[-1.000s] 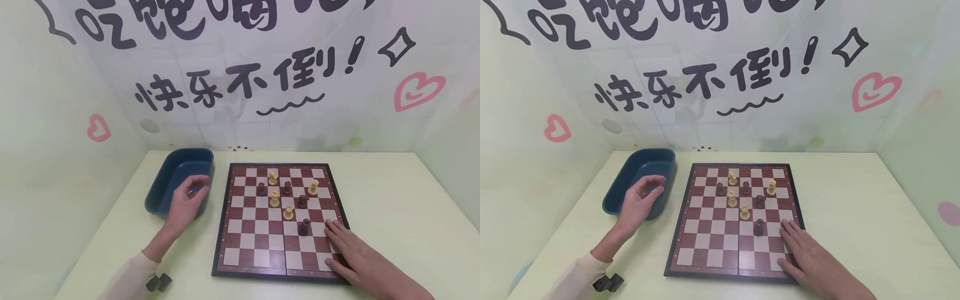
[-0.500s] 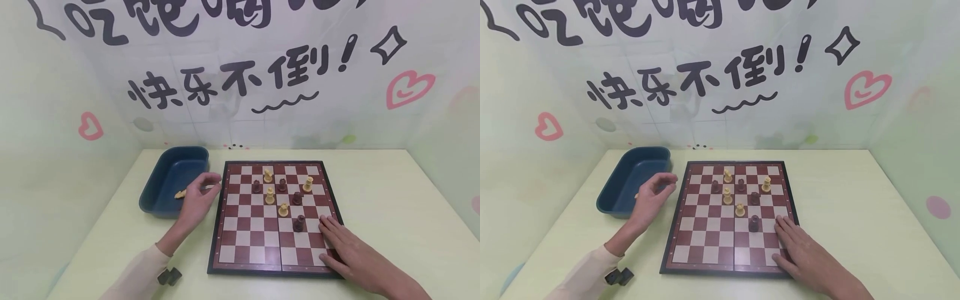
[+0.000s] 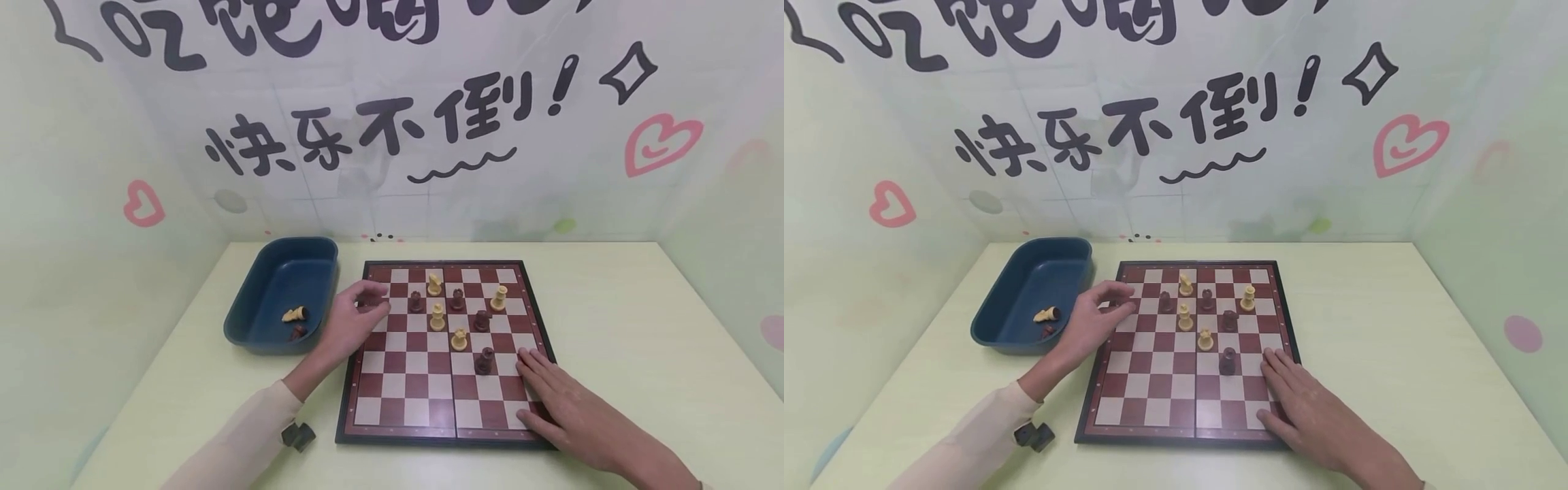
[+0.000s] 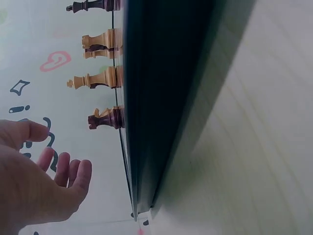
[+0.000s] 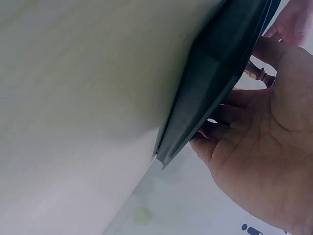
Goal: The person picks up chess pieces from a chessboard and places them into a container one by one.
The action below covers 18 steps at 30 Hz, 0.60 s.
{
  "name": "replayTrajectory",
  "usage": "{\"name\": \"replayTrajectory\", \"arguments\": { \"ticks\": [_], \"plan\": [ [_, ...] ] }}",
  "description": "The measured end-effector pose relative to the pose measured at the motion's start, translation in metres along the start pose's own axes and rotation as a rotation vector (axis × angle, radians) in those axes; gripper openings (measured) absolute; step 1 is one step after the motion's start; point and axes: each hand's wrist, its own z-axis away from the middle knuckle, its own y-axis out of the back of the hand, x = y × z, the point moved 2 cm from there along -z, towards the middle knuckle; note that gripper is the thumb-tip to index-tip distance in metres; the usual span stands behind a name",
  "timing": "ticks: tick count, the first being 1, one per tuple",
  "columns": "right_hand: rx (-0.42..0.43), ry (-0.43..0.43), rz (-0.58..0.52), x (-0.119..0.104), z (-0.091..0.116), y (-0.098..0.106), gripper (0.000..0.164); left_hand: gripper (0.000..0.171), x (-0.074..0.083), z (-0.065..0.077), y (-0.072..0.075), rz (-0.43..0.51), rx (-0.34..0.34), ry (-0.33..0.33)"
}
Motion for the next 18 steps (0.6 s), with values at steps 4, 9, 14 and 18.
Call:
{"name": "replayTrajectory", "arguments": {
  "ticks": [4, 9, 14, 18],
  "plan": [
    [0.003, 0.009, -0.005, 0.000, 0.000, 0.000, 0.076, 0.029, -0.001, -0.004, -0.006, -0.003, -0.027, 0.008],
    [0.005, 0.018, -0.010, 0.000, 0.000, -0.001, 0.075, 0.029, -0.002, -0.007, -0.011, 0.013, -0.043, 0.060],
    [0.001, 0.021, 0.007, 0.000, -0.001, 0.000, 0.076, 0.030, -0.001, -0.007, -0.015, 0.016, -0.041, 0.092],
    [-0.009, 0.009, 0.012, 0.001, -0.001, 0.001, 0.076, 0.030, -0.001, -0.010, -0.019, 0.027, -0.035, 0.124]
  ]
}}
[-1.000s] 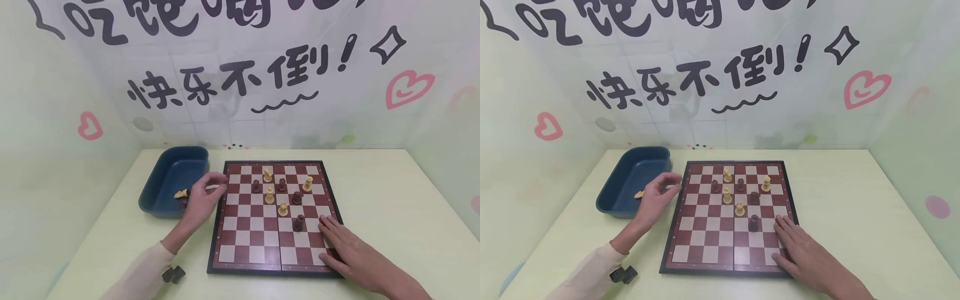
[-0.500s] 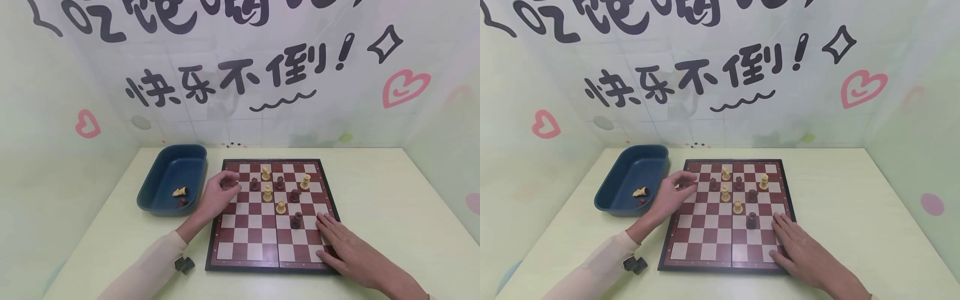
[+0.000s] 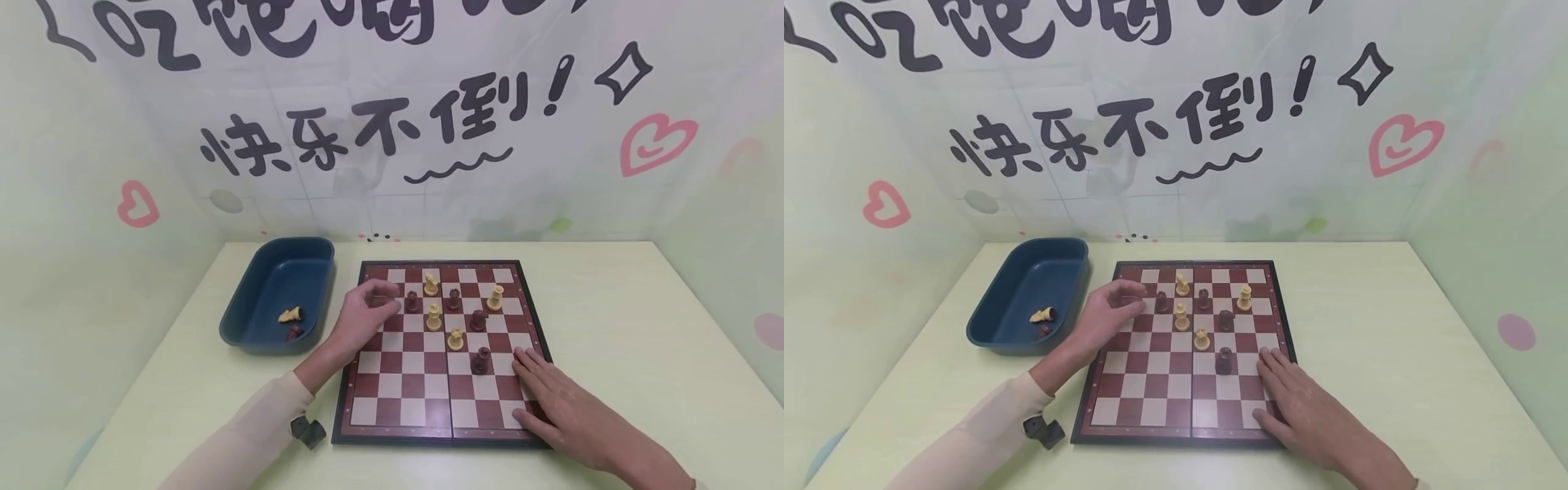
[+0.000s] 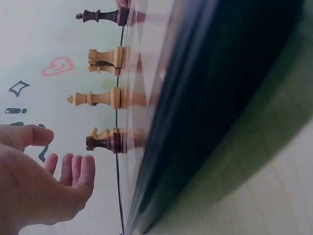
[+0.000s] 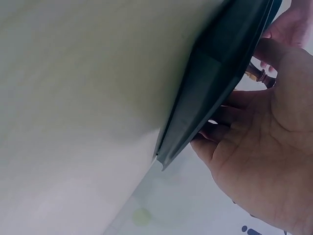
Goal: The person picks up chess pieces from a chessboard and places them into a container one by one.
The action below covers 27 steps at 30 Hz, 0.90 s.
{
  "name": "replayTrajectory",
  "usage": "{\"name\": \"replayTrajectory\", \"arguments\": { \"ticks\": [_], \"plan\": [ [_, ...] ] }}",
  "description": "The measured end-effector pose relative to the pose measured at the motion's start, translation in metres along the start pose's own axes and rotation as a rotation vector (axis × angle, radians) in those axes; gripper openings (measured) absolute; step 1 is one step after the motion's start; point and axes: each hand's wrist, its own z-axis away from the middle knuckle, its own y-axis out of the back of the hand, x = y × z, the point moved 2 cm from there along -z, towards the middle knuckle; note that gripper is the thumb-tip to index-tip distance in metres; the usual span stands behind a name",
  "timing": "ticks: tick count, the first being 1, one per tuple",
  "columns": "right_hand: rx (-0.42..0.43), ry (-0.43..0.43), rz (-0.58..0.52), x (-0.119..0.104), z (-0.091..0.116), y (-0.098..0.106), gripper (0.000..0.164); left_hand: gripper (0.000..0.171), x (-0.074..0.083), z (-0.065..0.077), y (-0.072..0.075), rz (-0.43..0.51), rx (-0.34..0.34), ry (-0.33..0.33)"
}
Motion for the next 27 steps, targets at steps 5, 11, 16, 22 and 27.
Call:
{"name": "replayTrajectory", "arguments": {
  "ticks": [5, 11, 16, 22, 27],
  "plan": [
    [0.001, -0.009, -0.001, 0.000, 0.001, 0.000, 0.077, 0.028, -0.003, -0.007, -0.003, 0.008, 0.021, 0.035],
    [0.010, -0.007, -0.015, 0.000, 0.001, -0.002, 0.077, 0.031, -0.005, -0.011, -0.008, 0.008, 0.002, 0.060],
    [0.013, -0.010, -0.012, 0.001, 0.001, -0.003, 0.077, 0.036, -0.006, -0.014, -0.014, -0.019, -0.017, 0.061],
    [0.020, -0.007, -0.012, 0.001, 0.002, -0.003, 0.077, 0.037, -0.009, -0.018, -0.020, -0.041, -0.036, 0.076],
    [0.018, -0.012, -0.012, 0.000, 0.002, -0.004, 0.077, 0.036, -0.010, -0.020, -0.021, -0.062, -0.025, 0.084]
  ]
}}
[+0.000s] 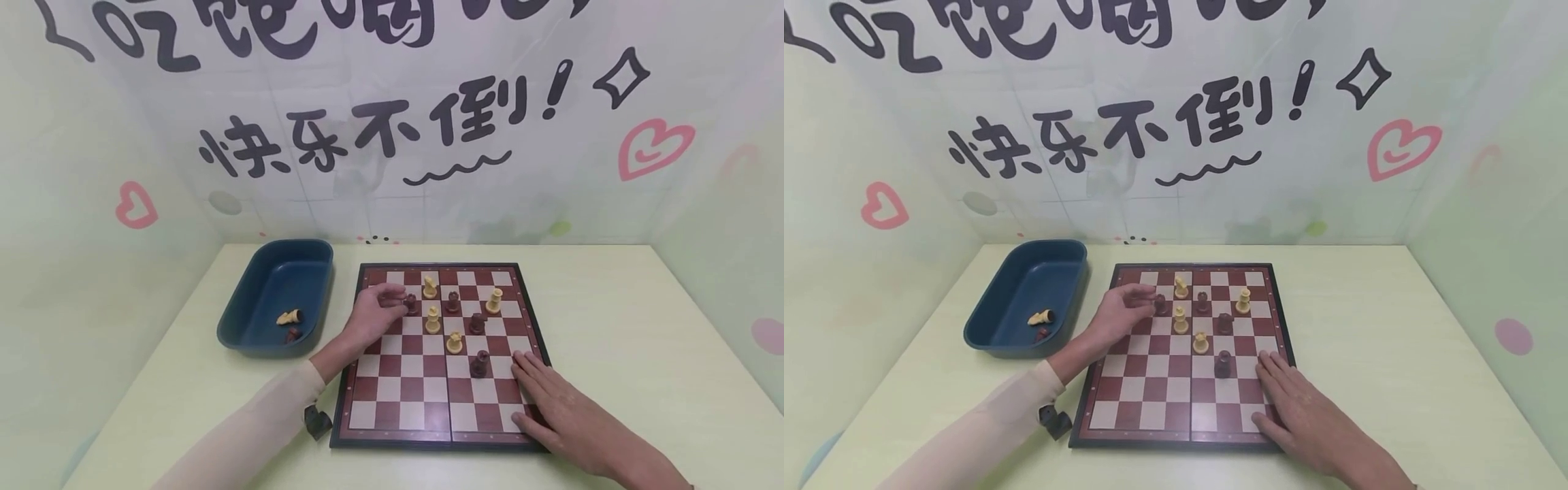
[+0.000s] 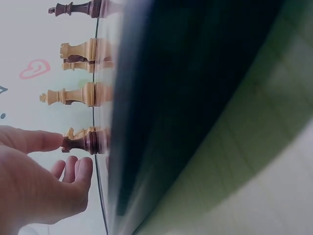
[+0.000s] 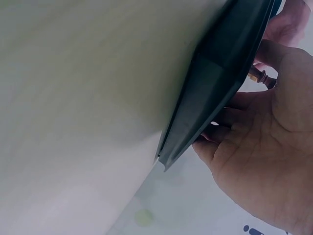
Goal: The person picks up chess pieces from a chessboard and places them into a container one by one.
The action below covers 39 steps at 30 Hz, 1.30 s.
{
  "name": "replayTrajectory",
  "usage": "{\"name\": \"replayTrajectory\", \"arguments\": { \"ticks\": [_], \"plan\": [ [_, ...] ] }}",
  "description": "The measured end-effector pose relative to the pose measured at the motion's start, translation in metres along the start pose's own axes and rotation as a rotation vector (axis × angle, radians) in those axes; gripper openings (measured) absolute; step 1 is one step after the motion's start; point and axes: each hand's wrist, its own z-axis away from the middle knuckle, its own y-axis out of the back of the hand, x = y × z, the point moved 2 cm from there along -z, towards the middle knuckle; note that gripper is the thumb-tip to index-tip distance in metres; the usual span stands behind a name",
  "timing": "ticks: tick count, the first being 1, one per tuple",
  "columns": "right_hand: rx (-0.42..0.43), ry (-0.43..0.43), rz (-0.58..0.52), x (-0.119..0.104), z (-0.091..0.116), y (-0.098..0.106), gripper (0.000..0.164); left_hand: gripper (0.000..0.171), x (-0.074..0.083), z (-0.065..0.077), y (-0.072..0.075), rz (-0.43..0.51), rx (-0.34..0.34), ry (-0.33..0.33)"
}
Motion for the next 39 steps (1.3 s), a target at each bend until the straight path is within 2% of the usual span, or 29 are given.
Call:
{"name": "replayTrajectory", "arguments": {
  "ticks": [9, 20, 25, 31, 37, 39],
  "plan": [
    [-0.039, -0.039, 0.003, -0.001, -0.002, -0.001, 0.079, 0.035, -0.003, -0.003, -0.005, -0.037, -0.002, -0.022],
    [-0.042, -0.026, 0.013, -0.001, -0.002, 0.001, 0.079, 0.028, 0.003, -0.007, -0.011, -0.126, 0.016, -0.026],
    [-0.036, -0.027, 0.011, 0.000, -0.002, 0.003, 0.079, 0.026, 0.001, -0.011, -0.011, -0.120, 0.015, -0.039],
    [0.007, 0.016, -0.014, 0.001, -0.003, 0.005, 0.077, 0.025, 0.005, -0.015, -0.009, -0.108, 0.019, -0.067],
    [-0.005, 0.000, -0.025, 0.002, -0.001, 0.001, 0.078, 0.026, 0.000, -0.010, -0.010, -0.081, -0.016, -0.069],
    [0.002, 0.013, -0.038, 0.001, -0.001, -0.001, 0.076, 0.026, -0.002, -0.008, -0.007, -0.083, -0.006, -0.067]
  ]
}}
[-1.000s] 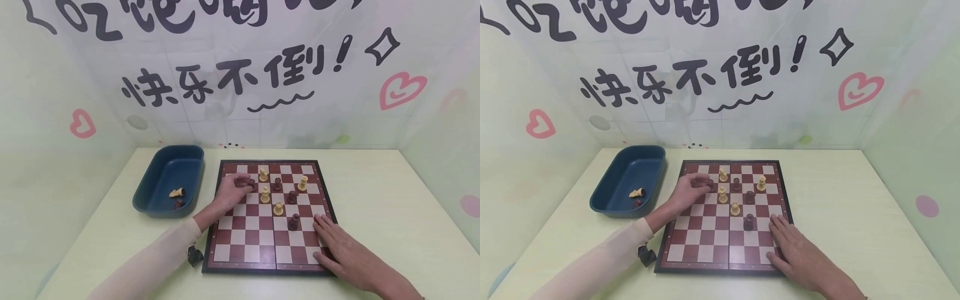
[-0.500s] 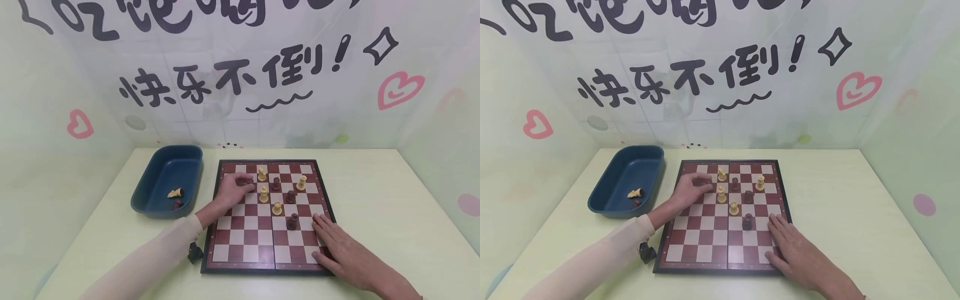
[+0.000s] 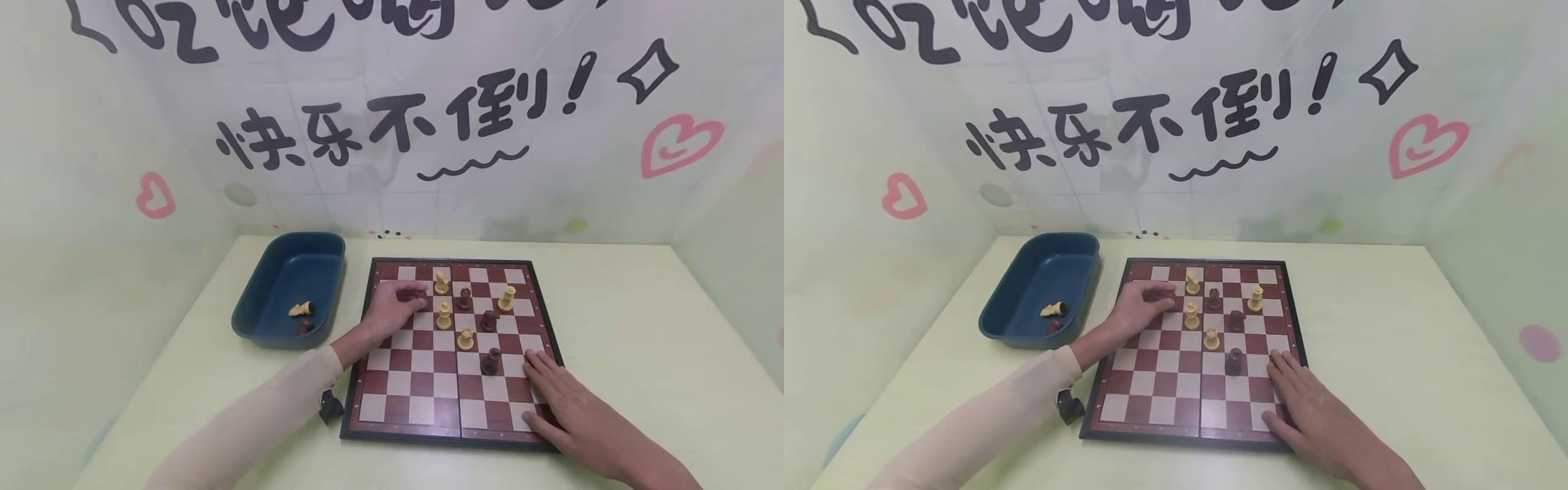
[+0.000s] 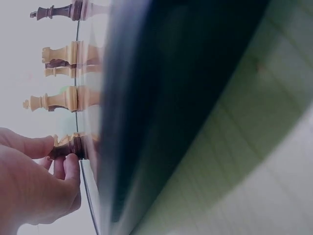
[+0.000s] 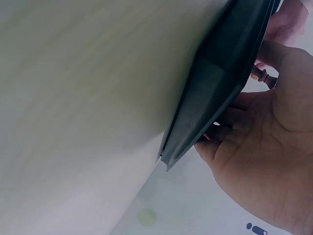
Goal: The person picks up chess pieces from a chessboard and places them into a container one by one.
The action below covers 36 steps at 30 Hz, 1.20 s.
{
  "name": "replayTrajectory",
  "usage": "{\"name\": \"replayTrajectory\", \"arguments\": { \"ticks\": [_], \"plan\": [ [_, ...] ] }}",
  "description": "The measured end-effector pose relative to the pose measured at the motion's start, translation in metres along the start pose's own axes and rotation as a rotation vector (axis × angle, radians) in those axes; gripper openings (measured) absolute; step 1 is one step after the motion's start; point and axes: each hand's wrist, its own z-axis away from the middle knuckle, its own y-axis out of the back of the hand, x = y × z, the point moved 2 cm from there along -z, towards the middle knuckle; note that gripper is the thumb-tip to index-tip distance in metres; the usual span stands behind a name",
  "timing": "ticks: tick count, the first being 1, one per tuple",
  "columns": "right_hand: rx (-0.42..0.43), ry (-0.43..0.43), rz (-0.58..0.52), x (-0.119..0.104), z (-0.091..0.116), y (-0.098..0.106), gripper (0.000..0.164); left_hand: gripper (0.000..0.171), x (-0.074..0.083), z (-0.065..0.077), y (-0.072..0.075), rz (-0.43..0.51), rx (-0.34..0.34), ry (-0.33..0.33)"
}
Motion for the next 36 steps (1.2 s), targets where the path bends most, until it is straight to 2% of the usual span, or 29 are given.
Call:
{"name": "replayTrajectory", "arguments": {
  "ticks": [7, 13, 17, 23, 30, 36],
  "plan": [
    [0.029, 0.028, 0.013, 0.000, 0.002, -0.001, 0.074, 0.027, -0.001, 0.001, 0.004, 0.021, -0.004, 0.014],
    [0.033, 0.022, 0.023, 0.001, 0.002, -0.001, 0.073, 0.028, 0.005, -0.003, 0.012, 0.055, -0.001, -0.016],
    [0.034, 0.026, 0.018, 0.001, 0.002, -0.001, 0.073, 0.029, 0.006, -0.002, 0.015, 0.063, -0.008, -0.007],
    [0.032, 0.019, 0.017, 0.000, 0.003, -0.003, 0.074, 0.029, 0.001, -0.002, 0.017, 0.048, 0.004, -0.016],
    [0.019, 0.007, 0.018, 0.000, 0.002, -0.005, 0.075, 0.030, -0.005, -0.001, 0.023, 0.020, 0.052, 0.021],
    [0.004, -0.010, 0.011, 0.000, 0.001, -0.002, 0.076, 0.030, -0.004, -0.002, 0.030, -0.002, 0.050, -0.001]
  ]
}}
